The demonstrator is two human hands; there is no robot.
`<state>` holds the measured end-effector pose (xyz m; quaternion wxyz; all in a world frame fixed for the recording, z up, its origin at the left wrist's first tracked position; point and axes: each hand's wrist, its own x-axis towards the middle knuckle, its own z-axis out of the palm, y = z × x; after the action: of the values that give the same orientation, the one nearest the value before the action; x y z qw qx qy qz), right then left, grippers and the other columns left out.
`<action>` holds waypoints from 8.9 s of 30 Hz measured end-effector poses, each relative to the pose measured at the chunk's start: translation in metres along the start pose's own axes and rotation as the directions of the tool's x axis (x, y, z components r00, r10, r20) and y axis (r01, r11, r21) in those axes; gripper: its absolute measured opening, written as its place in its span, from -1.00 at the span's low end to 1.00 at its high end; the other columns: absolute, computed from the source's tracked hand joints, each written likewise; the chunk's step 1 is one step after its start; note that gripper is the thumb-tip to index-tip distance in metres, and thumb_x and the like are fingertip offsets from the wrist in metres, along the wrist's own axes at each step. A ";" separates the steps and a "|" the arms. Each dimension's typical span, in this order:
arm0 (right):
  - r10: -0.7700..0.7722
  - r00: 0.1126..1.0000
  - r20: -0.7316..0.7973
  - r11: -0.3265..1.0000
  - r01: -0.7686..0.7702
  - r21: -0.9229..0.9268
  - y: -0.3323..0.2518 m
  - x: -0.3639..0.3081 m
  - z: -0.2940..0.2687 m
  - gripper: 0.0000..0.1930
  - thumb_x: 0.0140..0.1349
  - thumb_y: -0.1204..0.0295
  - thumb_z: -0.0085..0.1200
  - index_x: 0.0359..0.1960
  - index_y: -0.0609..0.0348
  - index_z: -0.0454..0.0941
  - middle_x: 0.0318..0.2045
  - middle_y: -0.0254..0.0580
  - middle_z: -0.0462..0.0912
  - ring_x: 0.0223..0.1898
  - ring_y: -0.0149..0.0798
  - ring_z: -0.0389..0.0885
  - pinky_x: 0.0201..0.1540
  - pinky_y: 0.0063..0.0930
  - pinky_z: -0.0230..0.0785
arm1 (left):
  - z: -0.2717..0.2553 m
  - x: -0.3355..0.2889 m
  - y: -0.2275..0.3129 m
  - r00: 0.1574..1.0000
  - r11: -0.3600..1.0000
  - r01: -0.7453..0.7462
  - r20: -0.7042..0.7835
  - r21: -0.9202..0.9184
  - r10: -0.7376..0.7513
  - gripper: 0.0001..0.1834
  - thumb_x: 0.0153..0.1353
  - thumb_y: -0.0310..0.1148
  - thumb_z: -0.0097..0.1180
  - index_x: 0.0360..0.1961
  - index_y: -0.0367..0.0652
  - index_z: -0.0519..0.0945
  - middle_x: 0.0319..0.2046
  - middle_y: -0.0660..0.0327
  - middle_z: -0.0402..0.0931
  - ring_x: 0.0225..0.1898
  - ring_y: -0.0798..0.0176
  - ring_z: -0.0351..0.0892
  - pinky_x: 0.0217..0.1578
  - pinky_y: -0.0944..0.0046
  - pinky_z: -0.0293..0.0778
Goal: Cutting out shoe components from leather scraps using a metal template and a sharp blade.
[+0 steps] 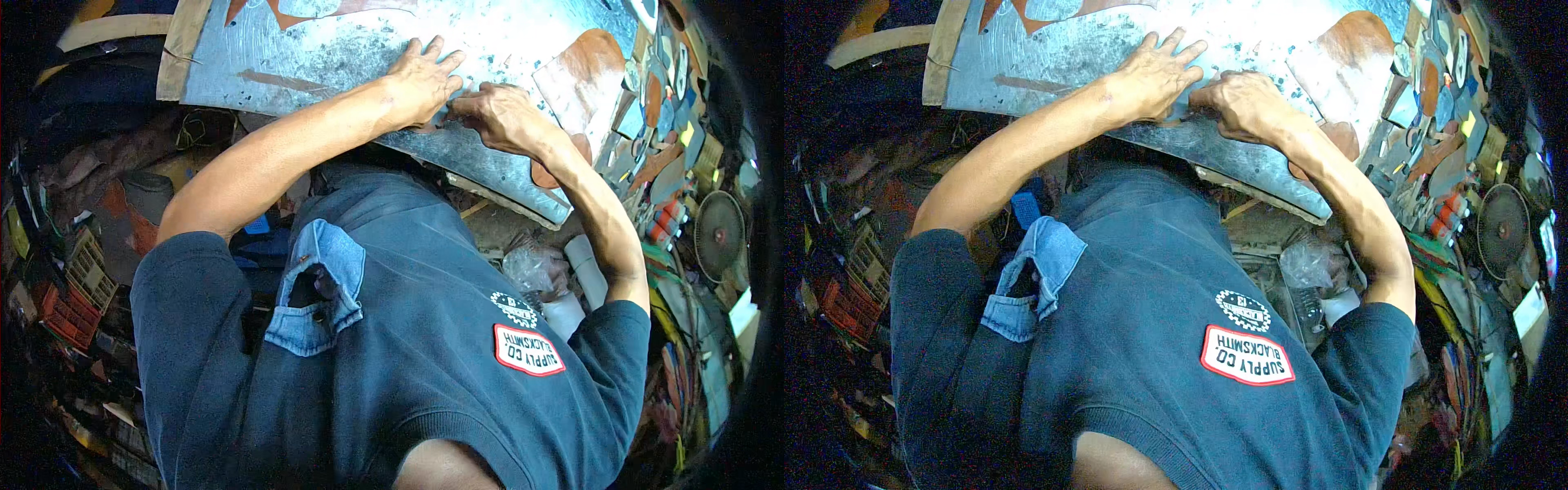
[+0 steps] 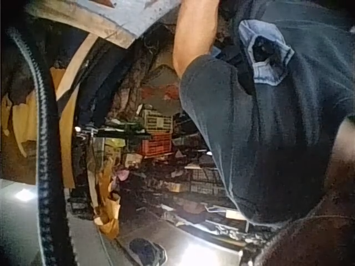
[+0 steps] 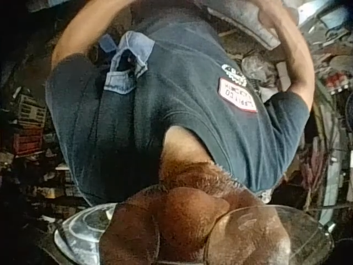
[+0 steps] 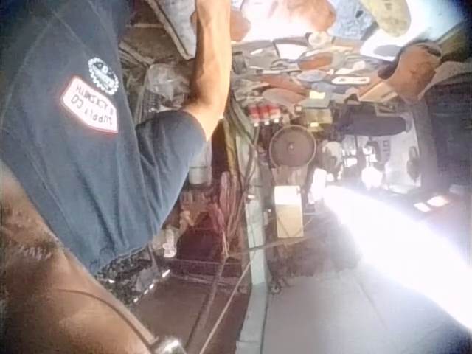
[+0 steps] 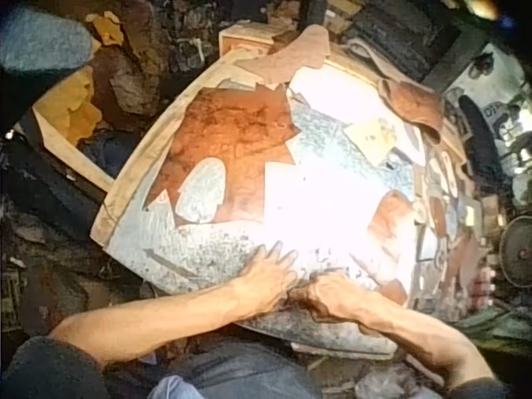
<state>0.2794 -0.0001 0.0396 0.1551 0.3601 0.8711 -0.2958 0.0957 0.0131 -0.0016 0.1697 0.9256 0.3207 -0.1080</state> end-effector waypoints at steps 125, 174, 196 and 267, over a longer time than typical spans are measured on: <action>0.990 -0.081 0.117 -0.113 0.051 0.992 -0.094 0.046 0.069 -0.68 0.06 0.30 0.27 -0.24 0.28 0.60 -0.50 -0.07 0.67 -0.45 -0.24 0.63 -0.36 -0.31 0.48 | 0.049 -0.046 -0.088 0.823 0.873 -0.465 -0.433 -0.144 0.367 -0.38 0.14 -0.07 0.27 0.16 -0.17 0.49 0.31 -0.05 0.27 0.37 -0.24 0.11 0.32 -0.22 0.00; 0.990 0.103 0.093 -0.138 0.658 0.740 -0.040 -0.158 0.143 -0.59 0.29 0.26 0.15 0.02 0.34 0.45 -0.40 -0.28 0.56 -0.67 -0.60 0.35 -0.64 -0.67 0.27 | -0.056 0.129 0.122 0.949 0.505 -0.310 -0.232 -0.805 0.213 -0.36 0.20 -0.58 0.16 0.31 -0.22 0.27 -0.22 0.07 0.63 -0.27 0.27 0.61 -0.25 0.27 0.52; 0.983 0.113 -0.146 0.087 0.414 0.906 0.008 -0.117 0.106 -0.26 0.16 0.57 -0.08 0.45 0.03 0.09 -0.61 -0.50 0.39 -0.63 -0.59 0.31 -0.56 -0.64 0.26 | -0.020 0.125 0.106 0.767 0.850 -0.489 -0.559 -0.193 0.315 -0.26 -0.02 -0.52 0.33 0.23 -0.23 0.32 -0.04 -0.05 0.47 0.01 -0.12 0.46 0.03 -0.03 0.34; 0.817 0.474 -0.329 0.166 0.353 0.921 -0.038 -0.121 0.044 -0.45 0.17 0.11 0.30 0.03 0.31 0.57 -0.19 -0.10 0.67 -0.15 -0.33 0.62 -0.15 -0.48 0.48 | -0.034 0.141 0.079 0.944 -0.023 -0.234 -0.222 -0.972 -0.246 -0.25 0.40 0.31 -0.59 -0.72 -0.02 0.22 -0.80 0.33 0.14 -0.72 0.41 0.07 -0.64 0.39 0.07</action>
<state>0.3382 -0.1142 0.0792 -0.4855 0.6202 0.3426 -0.5122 0.2572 0.0465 0.0057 0.7228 0.5233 0.3273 0.3108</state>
